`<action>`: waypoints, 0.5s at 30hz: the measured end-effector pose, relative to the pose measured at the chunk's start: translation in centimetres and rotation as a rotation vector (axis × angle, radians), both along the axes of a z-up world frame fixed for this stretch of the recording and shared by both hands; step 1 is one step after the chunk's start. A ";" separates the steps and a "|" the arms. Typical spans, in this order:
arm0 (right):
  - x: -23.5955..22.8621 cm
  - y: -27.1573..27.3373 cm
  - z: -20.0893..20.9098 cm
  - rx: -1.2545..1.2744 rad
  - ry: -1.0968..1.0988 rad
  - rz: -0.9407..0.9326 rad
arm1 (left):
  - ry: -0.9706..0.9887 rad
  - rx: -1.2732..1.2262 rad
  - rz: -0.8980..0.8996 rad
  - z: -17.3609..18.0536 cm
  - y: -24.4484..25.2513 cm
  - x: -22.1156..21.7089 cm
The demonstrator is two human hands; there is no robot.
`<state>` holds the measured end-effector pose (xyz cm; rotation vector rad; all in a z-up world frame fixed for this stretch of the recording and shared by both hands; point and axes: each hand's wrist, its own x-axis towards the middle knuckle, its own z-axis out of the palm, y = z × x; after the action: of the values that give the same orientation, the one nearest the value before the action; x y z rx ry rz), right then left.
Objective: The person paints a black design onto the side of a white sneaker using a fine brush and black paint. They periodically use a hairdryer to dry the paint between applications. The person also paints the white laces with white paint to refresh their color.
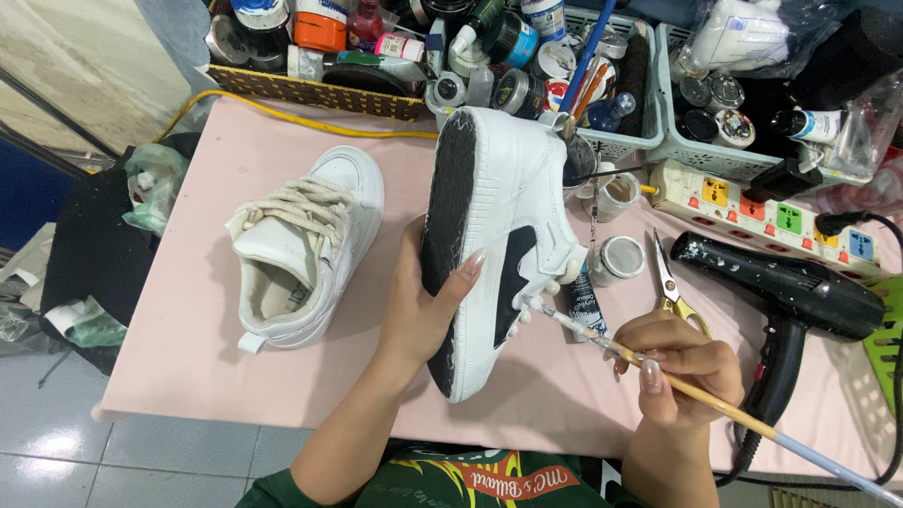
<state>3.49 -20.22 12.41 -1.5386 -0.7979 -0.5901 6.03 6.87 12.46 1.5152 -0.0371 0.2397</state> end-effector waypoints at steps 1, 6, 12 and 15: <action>0.0 0.0 0.0 0.007 -0.006 -0.009 | 0.007 -0.010 0.000 0.0 0.0 -0.1; 0.2 -0.3 -0.1 0.008 -0.003 0.020 | -0.005 0.007 0.006 -0.1 -0.1 -0.1; 0.1 -0.3 -0.3 0.014 0.006 0.019 | 0.005 0.004 0.003 -0.1 0.0 -0.1; 0.5 -0.5 -0.4 -0.016 -0.016 0.045 | 0.002 -0.014 -0.009 -0.2 0.0 -0.1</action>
<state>3.95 -20.74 12.03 -1.5288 -0.8490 -0.5647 5.95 6.82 12.27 1.5013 -0.0404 0.2313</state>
